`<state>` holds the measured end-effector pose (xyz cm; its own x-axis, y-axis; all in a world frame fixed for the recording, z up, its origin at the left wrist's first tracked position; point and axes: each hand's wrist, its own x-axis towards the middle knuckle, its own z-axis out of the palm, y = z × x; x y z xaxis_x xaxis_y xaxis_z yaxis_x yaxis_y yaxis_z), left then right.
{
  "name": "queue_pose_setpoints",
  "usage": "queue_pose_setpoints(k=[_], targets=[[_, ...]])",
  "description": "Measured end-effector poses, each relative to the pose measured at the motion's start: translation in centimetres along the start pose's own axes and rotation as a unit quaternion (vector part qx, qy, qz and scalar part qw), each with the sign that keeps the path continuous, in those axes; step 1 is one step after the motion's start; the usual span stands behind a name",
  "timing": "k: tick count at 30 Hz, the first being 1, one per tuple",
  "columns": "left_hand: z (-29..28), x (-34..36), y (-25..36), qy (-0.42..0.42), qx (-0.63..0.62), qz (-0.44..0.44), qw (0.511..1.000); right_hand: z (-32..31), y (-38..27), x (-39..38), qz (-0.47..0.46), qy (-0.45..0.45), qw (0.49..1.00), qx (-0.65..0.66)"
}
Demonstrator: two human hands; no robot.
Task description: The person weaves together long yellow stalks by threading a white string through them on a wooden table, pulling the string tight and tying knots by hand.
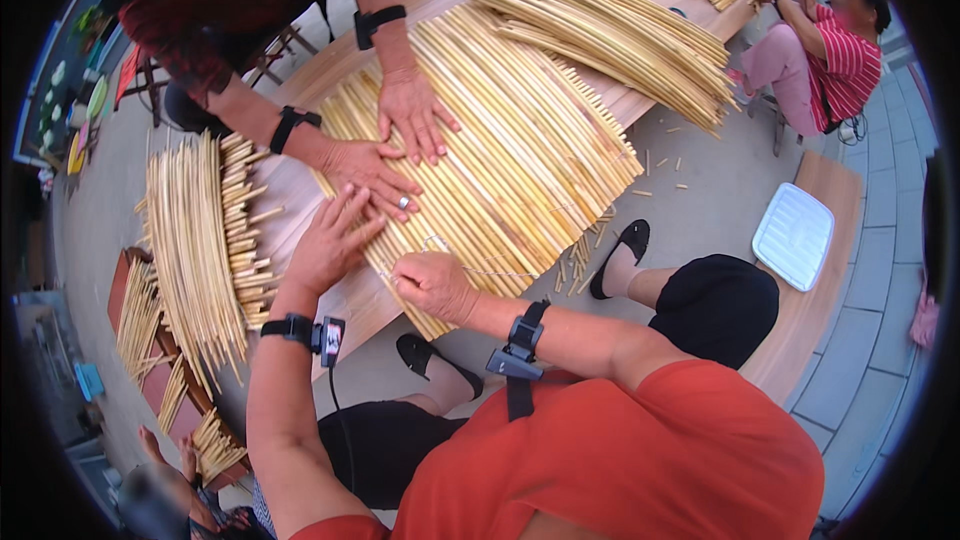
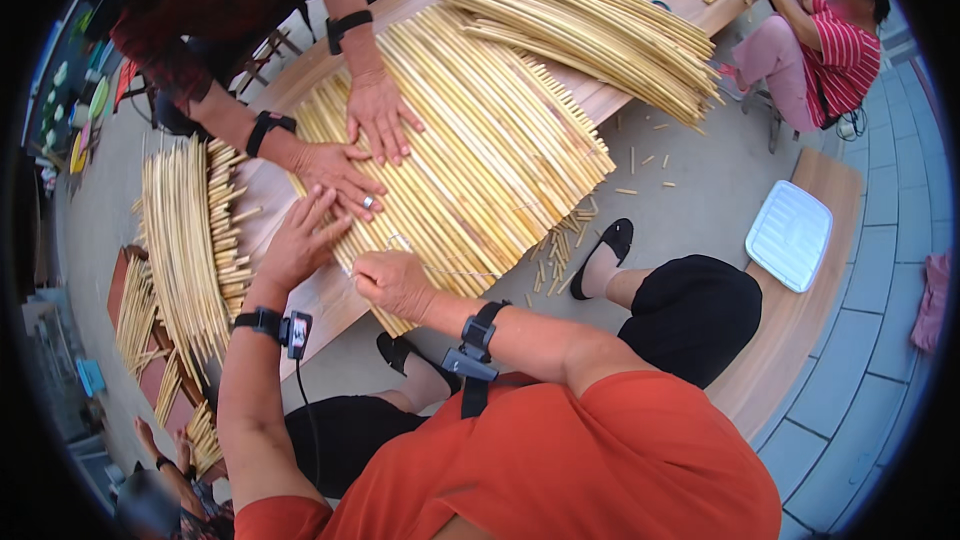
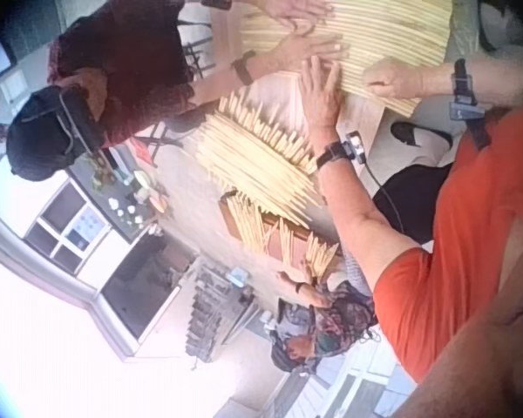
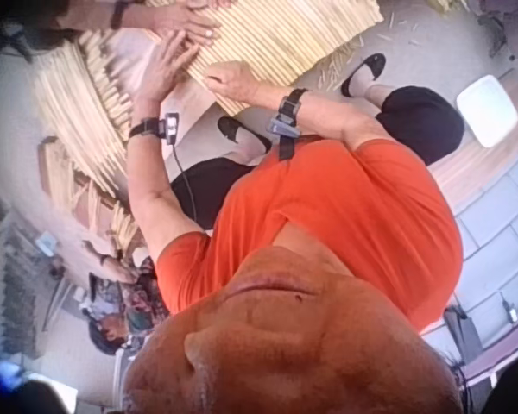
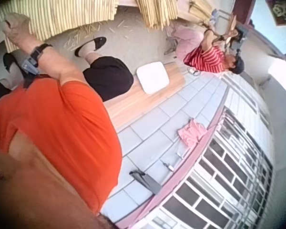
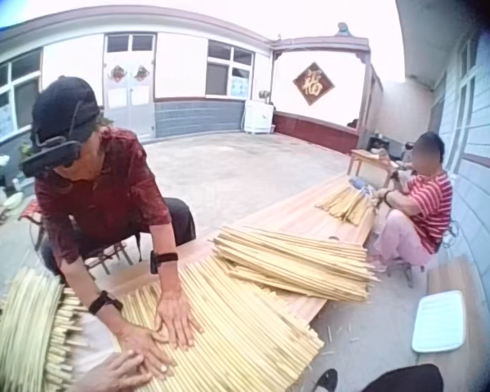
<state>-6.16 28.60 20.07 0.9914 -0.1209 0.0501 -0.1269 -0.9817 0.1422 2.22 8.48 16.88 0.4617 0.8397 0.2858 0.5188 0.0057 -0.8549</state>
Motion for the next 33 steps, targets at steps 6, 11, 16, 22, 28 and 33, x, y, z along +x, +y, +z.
queue_pose_setpoints(k=[6,11,16,22,28,33], targets=[[0.8,1.1,0.7,-0.003,0.060,0.055,0.997,0.8,0.8,-0.1,0.251,-0.002,0.917,0.311],[-0.4,2.5,0.9,-0.052,0.092,0.077,0.991,-0.8,0.8,2.0,0.451,-0.049,0.738,0.499],[0.1,2.4,0.9,-0.042,0.121,0.083,0.988,-0.1,2.2,2.1,0.476,-0.064,0.697,0.532],[-0.1,2.5,0.7,-0.026,0.133,0.112,0.985,0.2,2.4,2.2,0.491,-0.049,0.695,0.523],[-0.9,3.4,1.1,-0.054,0.156,0.134,0.977,0.0,2.1,2.2,0.485,-0.053,0.703,0.517],[-0.4,3.4,0.9,-0.102,0.090,0.116,0.984,0.4,2.7,2.1,0.477,-0.073,0.714,0.507]])
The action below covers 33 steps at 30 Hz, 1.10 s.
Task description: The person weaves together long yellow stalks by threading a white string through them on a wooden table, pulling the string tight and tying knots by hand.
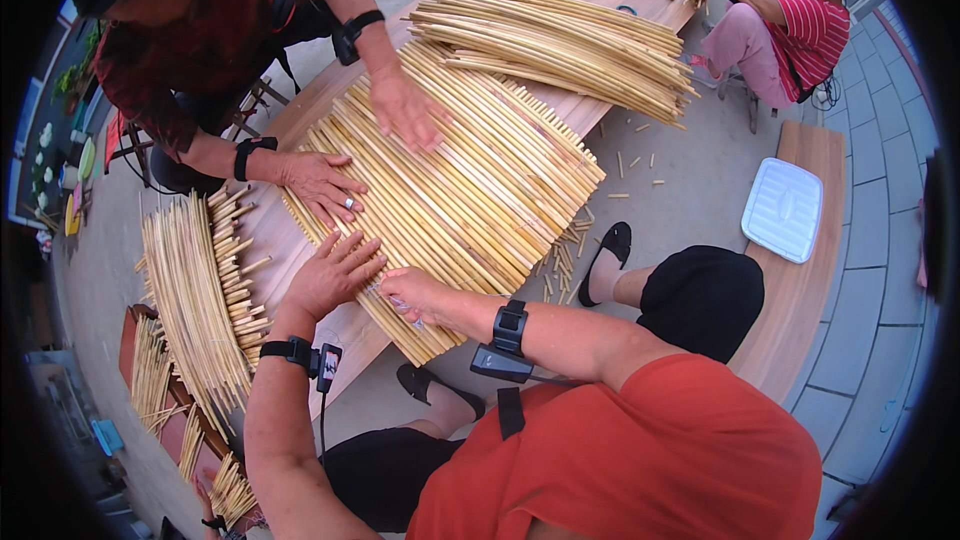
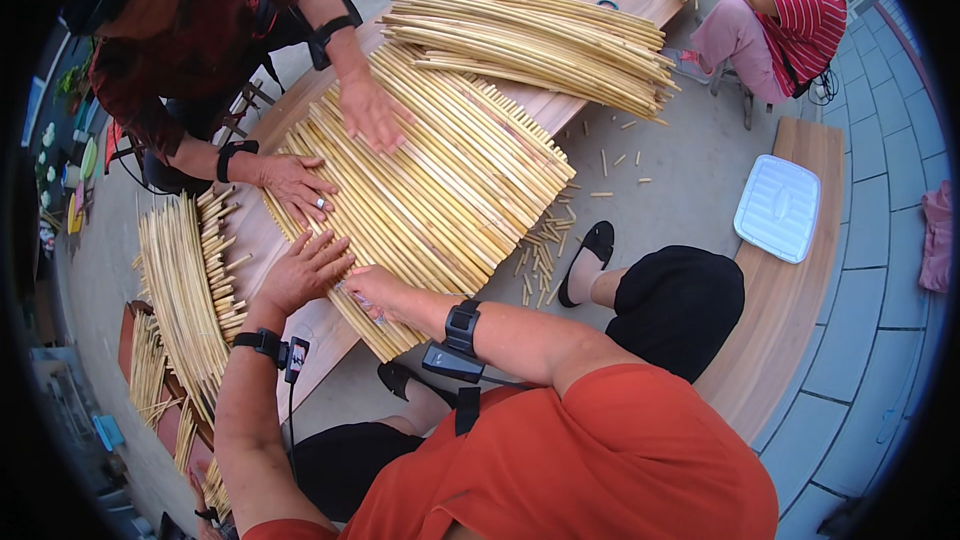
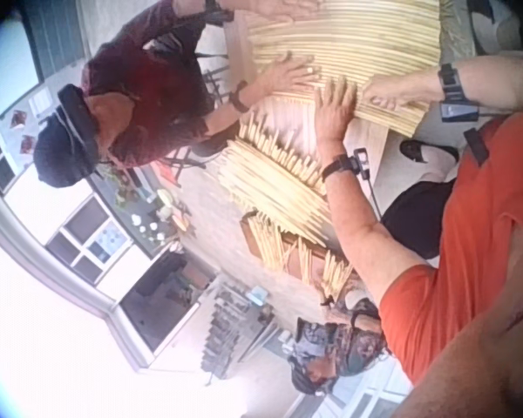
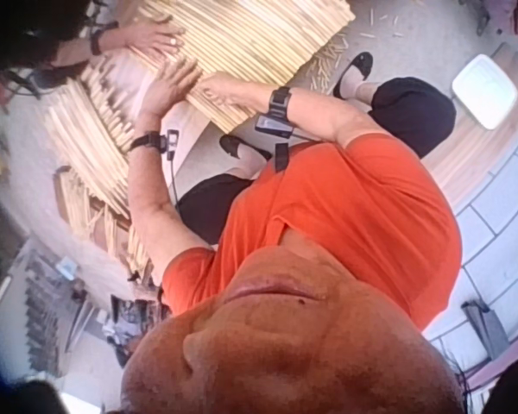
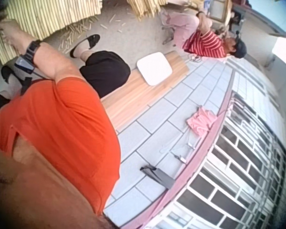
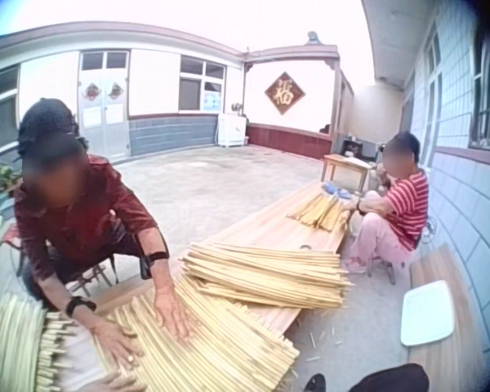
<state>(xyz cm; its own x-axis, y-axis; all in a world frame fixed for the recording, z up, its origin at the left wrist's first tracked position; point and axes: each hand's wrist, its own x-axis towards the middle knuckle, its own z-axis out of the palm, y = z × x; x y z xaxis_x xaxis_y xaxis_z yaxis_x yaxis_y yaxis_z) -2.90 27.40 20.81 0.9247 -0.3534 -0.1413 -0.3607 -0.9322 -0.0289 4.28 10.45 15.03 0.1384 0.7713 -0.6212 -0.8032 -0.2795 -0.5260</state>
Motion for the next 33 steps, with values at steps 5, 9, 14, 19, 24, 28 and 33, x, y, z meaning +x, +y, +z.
queue_pose_setpoints(k=[5,9,14,19,24,28,33], targets=[[0.8,0.0,0.1,0.017,-0.038,-0.016,0.999,-0.2,0.0,-0.1,0.010,-0.008,1.000,-0.014],[1.3,-0.4,0.5,0.042,-0.052,-0.031,0.997,-0.1,0.6,0.3,0.003,0.013,1.000,-0.011],[0.8,0.0,1.5,0.041,-0.075,-0.057,0.995,-0.6,0.2,0.1,0.026,0.004,1.000,0.008],[1.3,-0.4,3.1,0.065,-0.070,-0.094,0.991,-2.0,-1.5,-2.5,0.038,0.000,0.999,0.033],[0.6,0.4,6.8,0.086,-0.119,-0.150,0.978,-5.0,-2.3,-4.7,0.066,0.045,0.993,0.085],[1.0,0.9,9.7,0.083,-0.107,-0.179,0.975,-6.1,-1.8,-6.0,0.056,0.051,0.994,0.078],[0.8,0.6,12.5,0.104,-0.105,-0.193,0.970,-6.3,-1.3,-8.3,0.054,0.039,0.995,0.068]])
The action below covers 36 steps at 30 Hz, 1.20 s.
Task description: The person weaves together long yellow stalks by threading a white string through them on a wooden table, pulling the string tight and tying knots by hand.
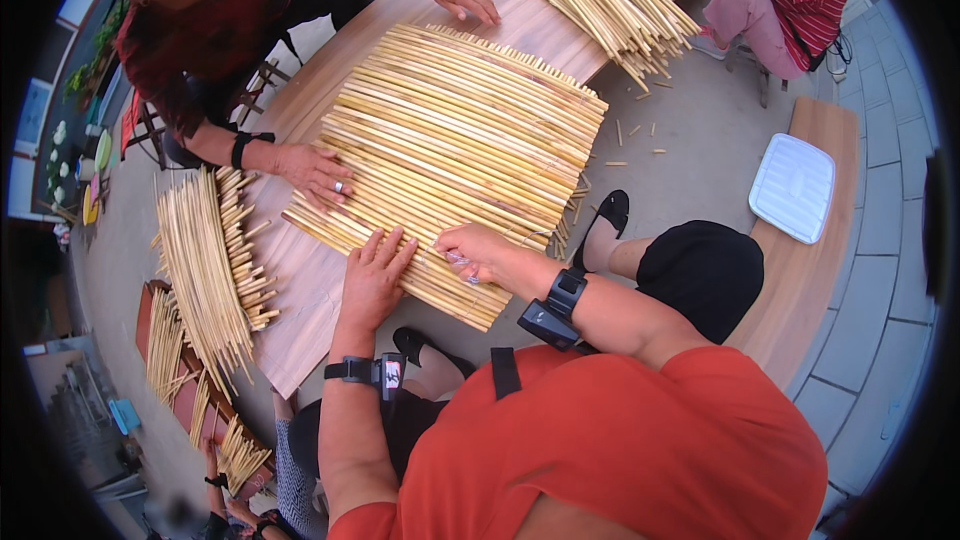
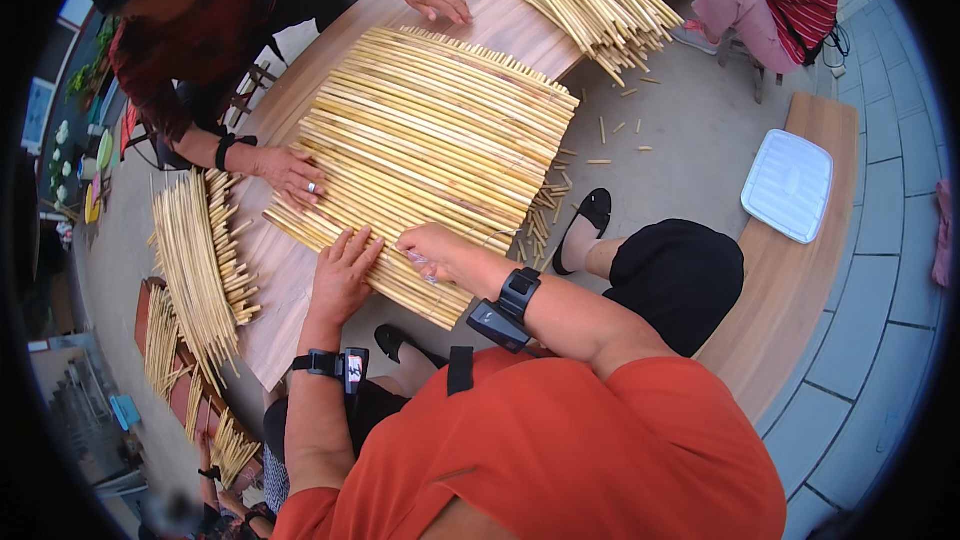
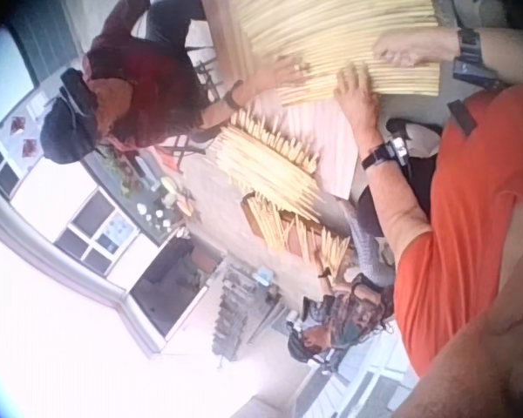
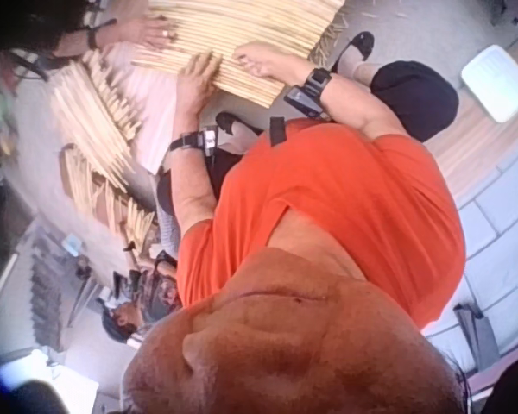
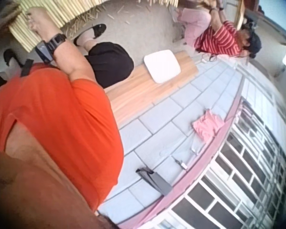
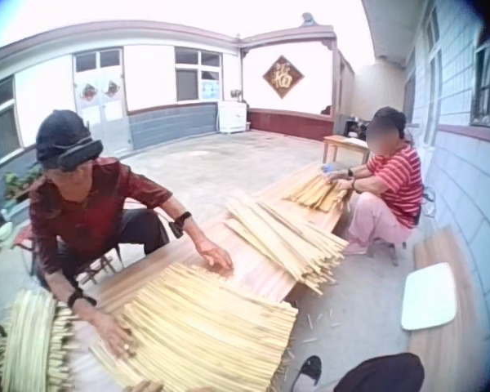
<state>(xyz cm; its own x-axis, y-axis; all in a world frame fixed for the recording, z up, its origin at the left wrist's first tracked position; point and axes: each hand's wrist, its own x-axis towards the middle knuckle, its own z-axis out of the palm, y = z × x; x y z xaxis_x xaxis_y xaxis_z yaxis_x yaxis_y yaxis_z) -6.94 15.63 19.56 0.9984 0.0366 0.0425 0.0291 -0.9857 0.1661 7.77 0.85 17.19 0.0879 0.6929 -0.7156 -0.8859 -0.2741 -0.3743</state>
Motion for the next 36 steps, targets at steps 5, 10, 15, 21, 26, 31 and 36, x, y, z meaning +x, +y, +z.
queue_pose_setpoints(k=[5,10,15,21,26,31,36], targets=[[-0.3,-1.2,1.4,-0.015,-0.006,-0.020,1.000,-0.4,1.1,-0.6,-0.015,-0.025,0.999,-0.017],[-1.1,-2.2,2.6,-0.017,-0.013,-0.035,0.999,0.5,1.6,-1.8,-0.030,-0.026,0.998,-0.045],[-1.7,-3.2,3.3,-0.018,-0.019,-0.052,0.998,1.5,1.4,-3.1,-0.022,-0.049,0.997,-0.053],[-2.0,-3.4,3.9,-0.028,-0.024,-0.060,0.997,1.2,1.5,-2.9,-0.050,-0.046,0.997,-0.044],[-2.7,-3.8,2.6,-0.021,-0.039,-0.051,0.998,3.6,1.8,-3.4,-0.055,-0.065,0.996,-0.031],[-5.0,-4.8,0.1,-0.004,-0.107,-0.036,0.994,8.7,0.4,-5.7,-0.067,-0.149,0.986,-0.020],[-5.8,-4.1,-0.5,0.006,-0.116,-0.020,0.993,9.6,-0.7,-5.5,-0.106,-0.141,0.982,-0.065]])
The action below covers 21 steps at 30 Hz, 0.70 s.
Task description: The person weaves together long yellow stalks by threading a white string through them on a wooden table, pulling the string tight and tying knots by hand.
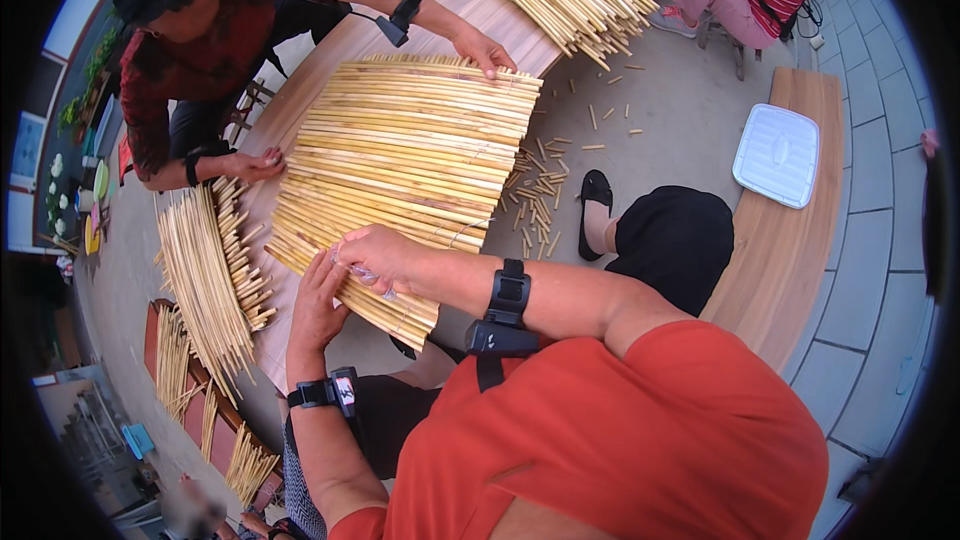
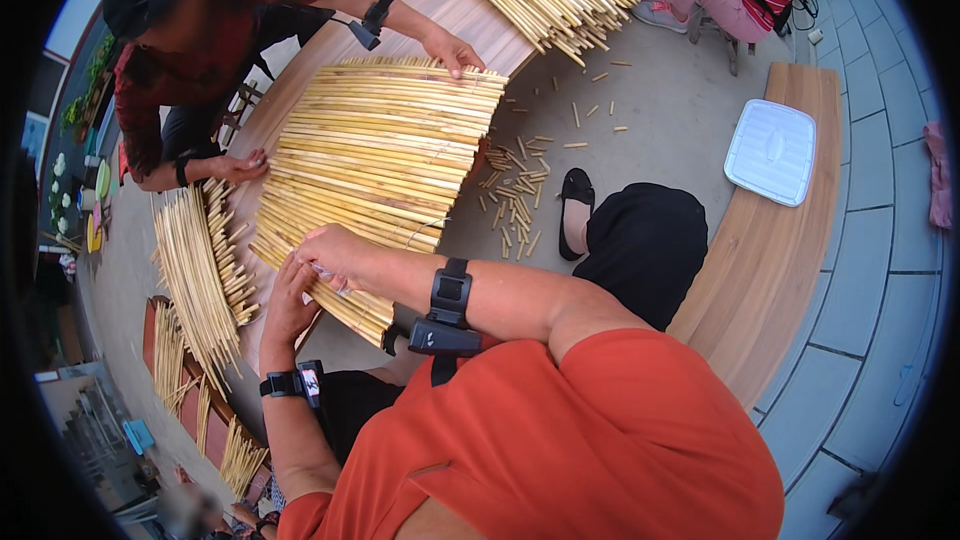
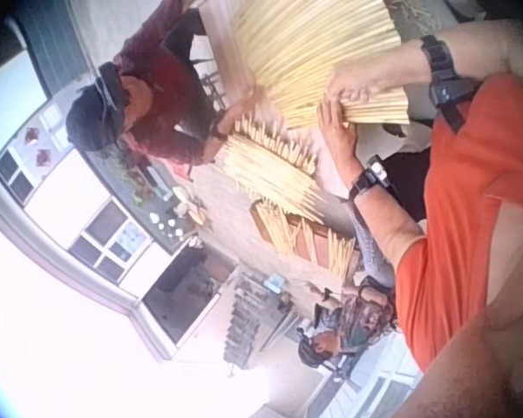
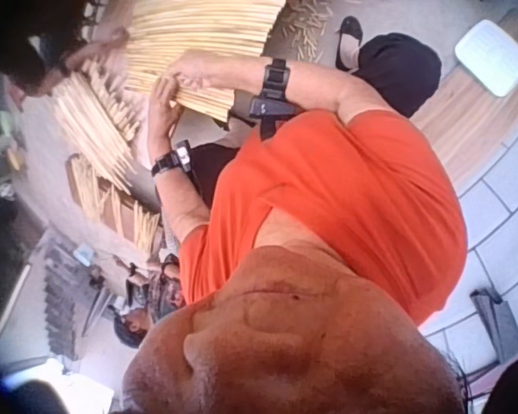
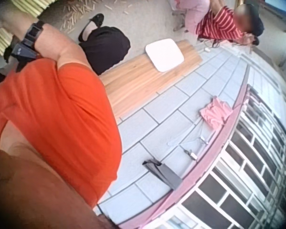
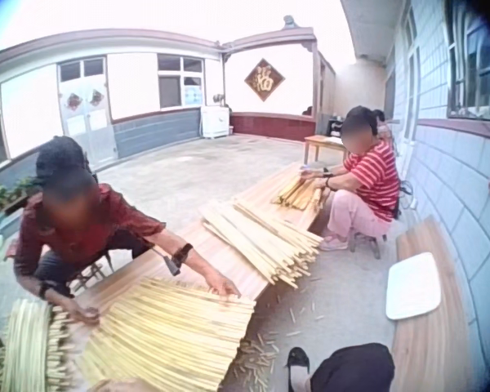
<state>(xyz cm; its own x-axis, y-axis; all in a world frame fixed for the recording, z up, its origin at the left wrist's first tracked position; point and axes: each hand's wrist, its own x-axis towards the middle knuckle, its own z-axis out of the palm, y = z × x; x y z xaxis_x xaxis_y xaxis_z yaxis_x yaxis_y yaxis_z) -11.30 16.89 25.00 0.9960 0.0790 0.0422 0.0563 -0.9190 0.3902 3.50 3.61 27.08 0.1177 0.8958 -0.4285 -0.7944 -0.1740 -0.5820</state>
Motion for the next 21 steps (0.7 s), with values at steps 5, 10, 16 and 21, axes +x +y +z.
queue_pose_setpoints(k=[5,10,16,21], targets=[[1.0,0.7,0.8,0.025,0.022,-0.024,0.999,-0.6,-1.1,-0.5,-0.056,0.065,0.991,-0.104],[3.9,4.0,2.4,0.055,0.071,-0.043,0.995,-4.3,-2.6,-1.4,-0.286,0.125,0.867,-0.389],[8.4,9.4,5.4,0.064,0.187,-0.126,0.972,-7.3,-4.1,-4.8,-0.369,0.298,0.647,-0.597],[9.2,13.7,7.1,0.000,0.237,-0.185,0.954,-10.8,-6.2,-6.6,-0.395,0.326,0.689,-0.513]])
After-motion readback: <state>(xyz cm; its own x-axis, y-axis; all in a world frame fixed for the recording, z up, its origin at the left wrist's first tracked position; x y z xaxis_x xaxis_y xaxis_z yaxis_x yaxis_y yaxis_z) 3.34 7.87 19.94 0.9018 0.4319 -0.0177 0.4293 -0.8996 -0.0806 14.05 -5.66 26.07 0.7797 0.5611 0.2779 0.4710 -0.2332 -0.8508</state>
